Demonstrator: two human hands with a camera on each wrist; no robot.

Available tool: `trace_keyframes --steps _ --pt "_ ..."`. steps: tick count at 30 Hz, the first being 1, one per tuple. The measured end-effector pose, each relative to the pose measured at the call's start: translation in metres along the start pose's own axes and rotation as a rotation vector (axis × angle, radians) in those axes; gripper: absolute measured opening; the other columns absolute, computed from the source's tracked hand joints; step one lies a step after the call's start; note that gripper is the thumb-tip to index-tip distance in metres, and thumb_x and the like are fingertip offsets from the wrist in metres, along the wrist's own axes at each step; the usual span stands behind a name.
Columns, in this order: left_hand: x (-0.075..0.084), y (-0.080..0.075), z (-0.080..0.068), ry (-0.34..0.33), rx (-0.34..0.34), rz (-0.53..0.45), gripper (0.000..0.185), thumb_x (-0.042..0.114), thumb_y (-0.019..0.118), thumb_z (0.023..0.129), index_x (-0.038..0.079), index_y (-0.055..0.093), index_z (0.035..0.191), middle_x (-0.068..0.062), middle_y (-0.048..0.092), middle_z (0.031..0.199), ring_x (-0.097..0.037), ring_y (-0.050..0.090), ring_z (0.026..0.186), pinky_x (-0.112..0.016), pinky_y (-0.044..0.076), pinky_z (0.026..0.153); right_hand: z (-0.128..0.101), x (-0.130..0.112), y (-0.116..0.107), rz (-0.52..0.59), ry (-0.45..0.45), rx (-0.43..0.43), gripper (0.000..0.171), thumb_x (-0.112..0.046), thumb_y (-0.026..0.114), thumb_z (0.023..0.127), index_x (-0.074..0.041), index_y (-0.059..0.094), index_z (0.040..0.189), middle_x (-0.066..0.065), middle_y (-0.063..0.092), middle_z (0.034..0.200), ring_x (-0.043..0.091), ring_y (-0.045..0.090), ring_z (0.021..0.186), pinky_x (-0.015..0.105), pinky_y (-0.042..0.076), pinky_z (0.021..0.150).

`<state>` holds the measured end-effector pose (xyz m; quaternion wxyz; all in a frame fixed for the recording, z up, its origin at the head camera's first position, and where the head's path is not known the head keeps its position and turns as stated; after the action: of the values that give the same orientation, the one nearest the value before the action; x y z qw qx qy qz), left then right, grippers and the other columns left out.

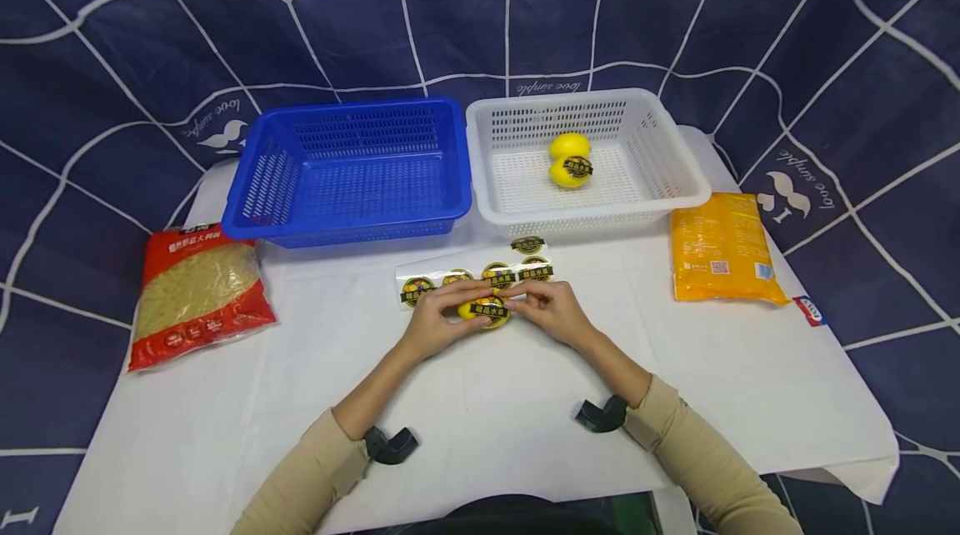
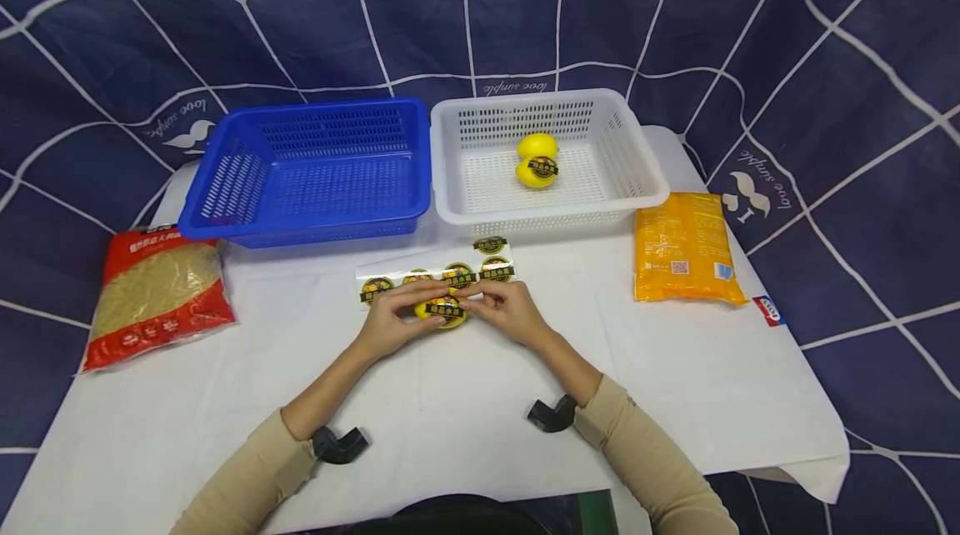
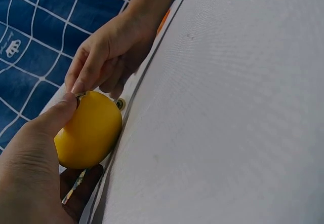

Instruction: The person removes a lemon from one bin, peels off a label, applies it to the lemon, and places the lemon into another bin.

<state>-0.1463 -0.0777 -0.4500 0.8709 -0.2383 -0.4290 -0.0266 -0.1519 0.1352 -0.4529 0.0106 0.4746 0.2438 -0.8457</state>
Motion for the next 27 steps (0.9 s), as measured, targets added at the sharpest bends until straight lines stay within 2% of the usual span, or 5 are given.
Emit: trace_keyframes --steps 8,14,19,23,27 --pt "0.002 -0.002 0.001 -0.018 0.000 0.024 0.038 -0.001 0.080 0.067 -0.005 0.067 0.102 -0.021 0.063 0.108 -0.035 0.058 0.104 -0.035 0.043 0.097 0.002 -0.002 -0.005 -0.040 -0.014 0.102 0.018 0.007 0.069 0.077 0.005 0.068 0.095 0.007 0.051 0.054 0.009 0.032 0.044 0.020 0.026 0.038" --pt "0.001 -0.005 0.000 -0.024 -0.014 0.035 0.041 0.001 0.082 0.065 -0.004 0.067 0.103 -0.020 0.063 0.110 -0.033 0.058 0.106 -0.036 0.042 0.098 0.010 -0.011 -0.029 -0.143 -0.026 0.488 0.035 0.009 0.067 0.078 0.008 0.058 0.112 0.019 0.064 0.083 0.020 0.044 0.051 0.022 0.039 0.048" --pt "0.000 -0.010 0.000 -0.022 -0.072 0.017 0.045 0.000 0.081 0.065 -0.006 0.065 0.107 -0.021 0.061 0.113 -0.035 0.056 0.108 -0.033 0.045 0.095 0.014 -0.014 -0.056 -0.227 0.150 0.774 0.048 -0.001 0.063 0.085 0.004 0.045 0.130 0.024 0.060 0.101 0.028 0.056 0.072 0.021 0.048 0.064" --pt "0.000 -0.013 0.000 -0.055 -0.146 -0.008 0.051 -0.001 0.081 0.065 -0.006 0.062 0.112 -0.021 0.060 0.116 -0.034 0.053 0.112 -0.027 0.048 0.090 0.014 -0.011 -0.073 -0.227 0.306 0.827 0.053 -0.008 0.059 0.090 -0.002 0.038 0.138 0.022 0.059 0.107 0.031 0.059 0.085 0.015 0.049 0.069" --pt "0.002 -0.014 -0.001 -0.100 -0.198 0.025 0.054 0.002 0.081 0.067 -0.002 0.061 0.116 -0.015 0.060 0.119 -0.030 0.052 0.115 -0.026 0.049 0.089 0.017 -0.003 -0.086 -0.171 0.370 0.852 0.048 -0.011 0.060 0.090 -0.002 0.044 0.134 0.018 0.059 0.094 0.031 0.059 0.084 0.012 0.049 0.069"
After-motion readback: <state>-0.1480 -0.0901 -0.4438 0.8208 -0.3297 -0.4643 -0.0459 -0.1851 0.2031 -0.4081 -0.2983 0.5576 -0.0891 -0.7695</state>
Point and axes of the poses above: each hand's wrist, its own z-axis towards the middle knuckle, its own y-axis out of the palm, x = y × z, the point moved 1 cm from there along z, towards the middle knuckle
